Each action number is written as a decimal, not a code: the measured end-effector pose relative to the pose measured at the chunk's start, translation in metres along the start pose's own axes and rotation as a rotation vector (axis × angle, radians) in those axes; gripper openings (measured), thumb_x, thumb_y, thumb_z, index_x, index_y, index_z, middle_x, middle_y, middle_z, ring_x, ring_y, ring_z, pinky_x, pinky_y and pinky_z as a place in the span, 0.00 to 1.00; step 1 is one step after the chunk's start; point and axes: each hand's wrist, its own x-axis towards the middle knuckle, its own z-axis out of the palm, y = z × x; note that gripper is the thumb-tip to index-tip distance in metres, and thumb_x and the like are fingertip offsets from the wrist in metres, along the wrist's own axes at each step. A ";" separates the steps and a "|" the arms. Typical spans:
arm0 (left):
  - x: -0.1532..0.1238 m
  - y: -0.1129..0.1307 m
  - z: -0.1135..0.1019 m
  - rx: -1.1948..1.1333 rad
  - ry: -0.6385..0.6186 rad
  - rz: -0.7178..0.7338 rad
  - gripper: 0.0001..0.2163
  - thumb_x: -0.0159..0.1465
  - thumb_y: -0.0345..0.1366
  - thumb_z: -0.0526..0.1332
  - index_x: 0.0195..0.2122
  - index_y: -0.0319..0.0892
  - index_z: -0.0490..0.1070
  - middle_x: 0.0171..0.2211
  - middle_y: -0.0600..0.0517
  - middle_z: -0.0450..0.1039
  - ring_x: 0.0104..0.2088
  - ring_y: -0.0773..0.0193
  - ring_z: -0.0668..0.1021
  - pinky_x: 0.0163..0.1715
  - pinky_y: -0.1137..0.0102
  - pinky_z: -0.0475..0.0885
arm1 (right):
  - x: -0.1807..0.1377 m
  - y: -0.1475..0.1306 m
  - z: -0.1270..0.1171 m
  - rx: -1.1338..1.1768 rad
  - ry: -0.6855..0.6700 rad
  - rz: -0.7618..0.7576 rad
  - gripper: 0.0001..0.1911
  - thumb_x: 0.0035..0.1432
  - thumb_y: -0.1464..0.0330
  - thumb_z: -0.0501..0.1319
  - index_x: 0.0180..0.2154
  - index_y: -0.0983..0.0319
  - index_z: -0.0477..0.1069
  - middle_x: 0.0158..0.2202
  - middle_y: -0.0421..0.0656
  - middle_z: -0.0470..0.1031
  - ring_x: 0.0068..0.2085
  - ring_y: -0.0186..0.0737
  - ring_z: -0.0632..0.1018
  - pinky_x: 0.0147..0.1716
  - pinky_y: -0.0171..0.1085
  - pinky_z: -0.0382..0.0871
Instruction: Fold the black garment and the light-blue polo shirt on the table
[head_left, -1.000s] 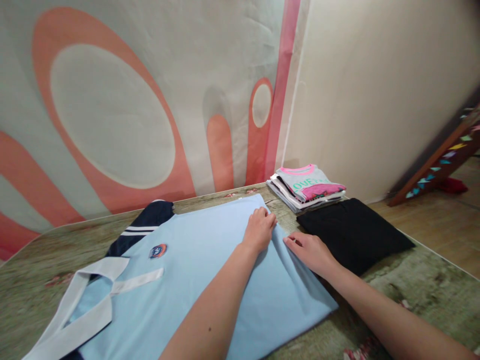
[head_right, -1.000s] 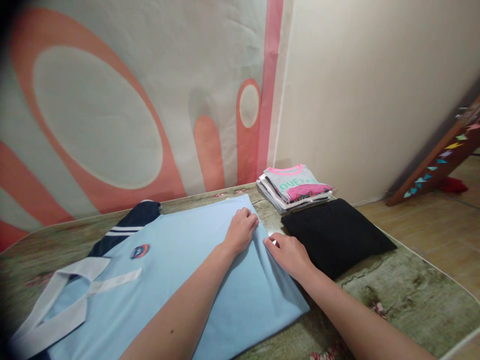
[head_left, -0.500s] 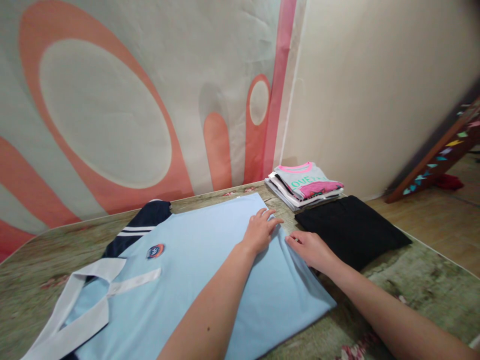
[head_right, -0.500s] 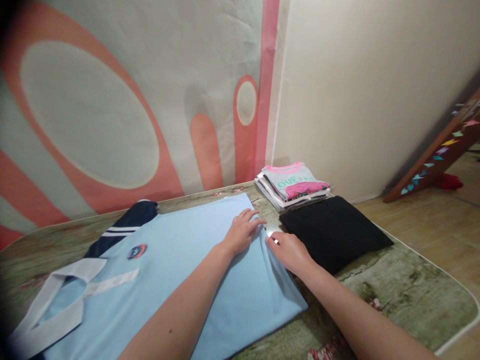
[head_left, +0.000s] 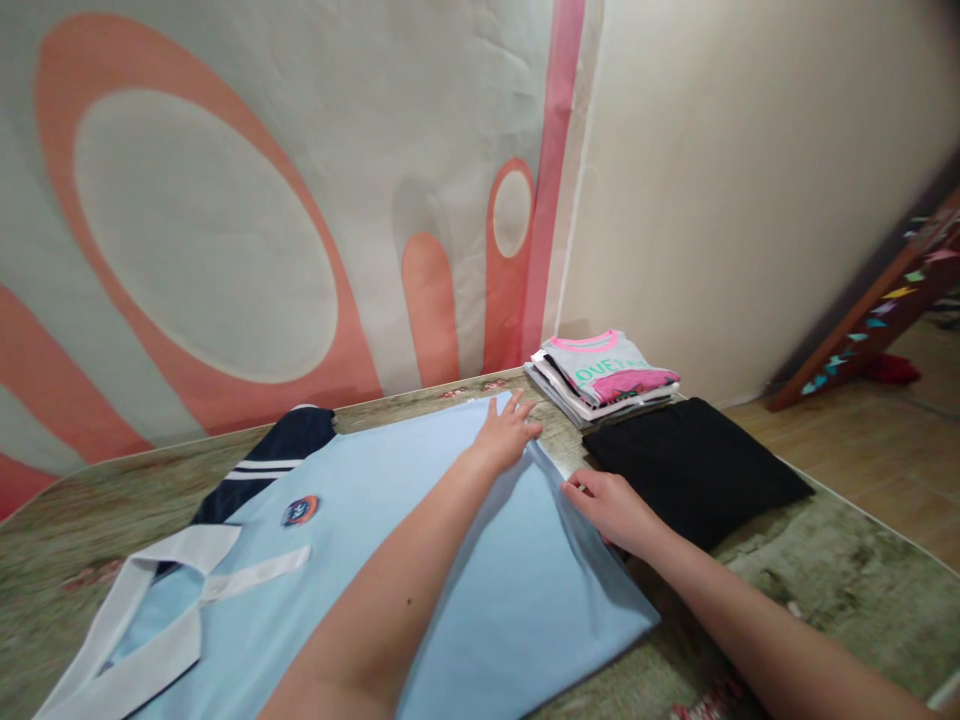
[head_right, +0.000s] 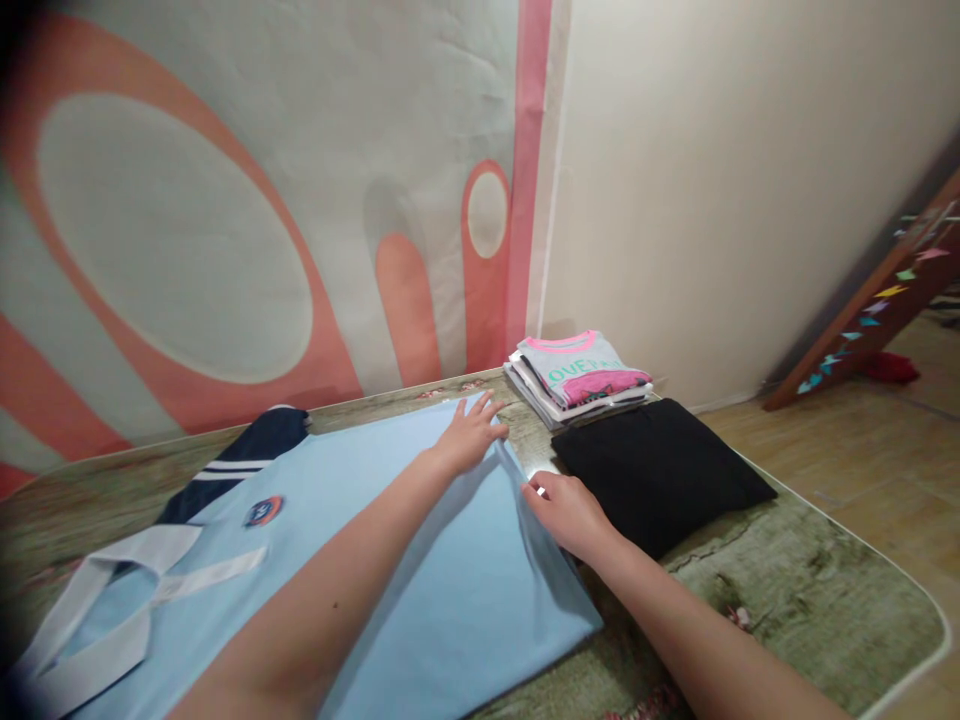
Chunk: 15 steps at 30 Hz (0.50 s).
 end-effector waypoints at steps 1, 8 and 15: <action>0.007 -0.008 -0.001 -0.004 -0.013 -0.008 0.12 0.65 0.27 0.53 0.42 0.48 0.73 0.65 0.48 0.56 0.68 0.50 0.47 0.60 0.38 0.45 | 0.000 0.000 0.000 0.001 -0.009 0.002 0.18 0.64 0.60 0.50 0.26 0.61 0.69 0.18 0.36 0.67 0.18 0.31 0.68 0.19 0.30 0.50; 0.041 -0.059 0.010 -0.087 -0.109 -0.084 0.08 0.65 0.43 0.59 0.41 0.51 0.76 0.63 0.51 0.59 0.65 0.46 0.54 0.57 0.40 0.56 | 0.000 0.001 -0.006 0.007 -0.083 0.059 0.17 0.65 0.61 0.49 0.30 0.61 0.70 0.17 0.35 0.67 0.14 0.29 0.68 0.17 0.29 0.52; 0.052 -0.080 0.018 -0.136 -0.069 -0.134 0.12 0.64 0.47 0.58 0.38 0.48 0.78 0.55 0.50 0.66 0.57 0.54 0.66 0.55 0.58 0.62 | -0.001 0.003 -0.009 0.002 -0.143 0.078 0.20 0.66 0.60 0.46 0.28 0.61 0.67 0.17 0.35 0.65 0.12 0.30 0.68 0.14 0.29 0.52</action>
